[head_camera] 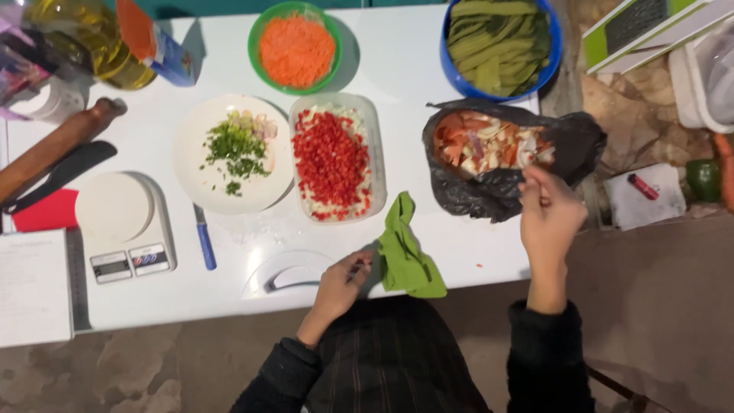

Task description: Preparing chopped vegetables by mixing them in a container and weighing shredded carrots on a digital scale.

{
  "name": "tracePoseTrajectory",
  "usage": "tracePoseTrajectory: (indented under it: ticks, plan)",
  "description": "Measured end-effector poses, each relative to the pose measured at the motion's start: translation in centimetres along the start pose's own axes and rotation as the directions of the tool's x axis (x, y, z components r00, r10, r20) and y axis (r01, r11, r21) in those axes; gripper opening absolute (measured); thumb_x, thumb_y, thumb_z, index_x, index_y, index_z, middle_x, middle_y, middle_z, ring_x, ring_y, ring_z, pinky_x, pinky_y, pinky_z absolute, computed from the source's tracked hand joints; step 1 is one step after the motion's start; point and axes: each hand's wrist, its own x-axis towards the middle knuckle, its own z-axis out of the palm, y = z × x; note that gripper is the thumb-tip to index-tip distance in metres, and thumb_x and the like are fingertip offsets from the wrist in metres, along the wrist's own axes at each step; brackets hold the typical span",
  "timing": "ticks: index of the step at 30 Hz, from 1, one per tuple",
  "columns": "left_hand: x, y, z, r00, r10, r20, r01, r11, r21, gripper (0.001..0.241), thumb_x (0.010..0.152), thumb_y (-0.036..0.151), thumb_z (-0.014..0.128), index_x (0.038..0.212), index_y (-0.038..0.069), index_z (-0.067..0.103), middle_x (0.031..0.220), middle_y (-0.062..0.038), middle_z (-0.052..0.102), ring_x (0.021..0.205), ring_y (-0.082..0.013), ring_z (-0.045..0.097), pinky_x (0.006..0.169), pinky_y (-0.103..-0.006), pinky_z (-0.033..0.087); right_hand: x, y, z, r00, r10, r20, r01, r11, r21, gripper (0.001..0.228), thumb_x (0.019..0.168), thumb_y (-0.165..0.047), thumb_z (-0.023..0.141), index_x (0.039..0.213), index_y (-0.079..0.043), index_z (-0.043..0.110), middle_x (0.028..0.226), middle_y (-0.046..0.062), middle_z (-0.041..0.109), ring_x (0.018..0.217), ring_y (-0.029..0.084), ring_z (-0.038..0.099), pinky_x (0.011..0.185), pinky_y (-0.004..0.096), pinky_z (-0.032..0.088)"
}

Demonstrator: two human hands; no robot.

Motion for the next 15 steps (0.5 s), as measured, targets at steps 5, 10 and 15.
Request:
tracePoseTrajectory:
  ticks: [5, 10, 15]
  plan:
    - [-1.3, -2.5, -0.7, 0.999, -0.027, -0.047, 0.027, 1.0, 0.013, 0.03, 0.095, 0.018, 0.065, 0.123, 0.009, 0.07, 0.103, -0.011, 0.079, 0.093, -0.0219, 0.078, 0.082, -0.0336, 0.059, -11.1, 2.1, 6.3, 0.961, 0.081, 0.264, -0.052, 0.992, -0.112, 0.02, 0.095, -0.012, 0.068, 0.114, -0.01, 0.075, 0.113, 0.007, 0.075, 0.09, 0.022, 0.069, 0.076, 0.035, 0.056]
    - [-2.1, -3.0, -1.1, 0.999, 0.0, -0.049, 0.0, 1.0, 0.004, 0.03, 0.095, 0.017, 0.064, 0.124, 0.009, 0.07, 0.104, -0.011, 0.079, 0.095, -0.0218, 0.077, 0.083, -0.0336, 0.059, -14.5, -1.3, 14.0, 0.9, -0.205, 0.384, 0.292, 0.938, -0.185, 0.054, 0.095, -0.034, 0.065, 0.143, -0.011, 0.058, 0.15, 0.02, 0.054, 0.142, 0.042, 0.043, 0.113, 0.052, 0.034]
    - [-2.6, -2.7, -0.8, 0.999, -0.04, 0.028, 0.04, 0.999, 0.002, 0.031, 0.095, 0.015, 0.062, 0.125, 0.01, 0.069, 0.103, -0.009, 0.079, 0.091, -0.0208, 0.076, 0.08, -0.0339, 0.059, -17.5, 1.1, 18.1, 0.821, -0.28, 0.497, 0.48, 0.81, -0.337, 0.049, 0.099, -0.015, 0.049, 0.145, 0.002, 0.052, 0.149, 0.021, 0.055, 0.145, 0.038, 0.044, 0.119, 0.06, 0.027]
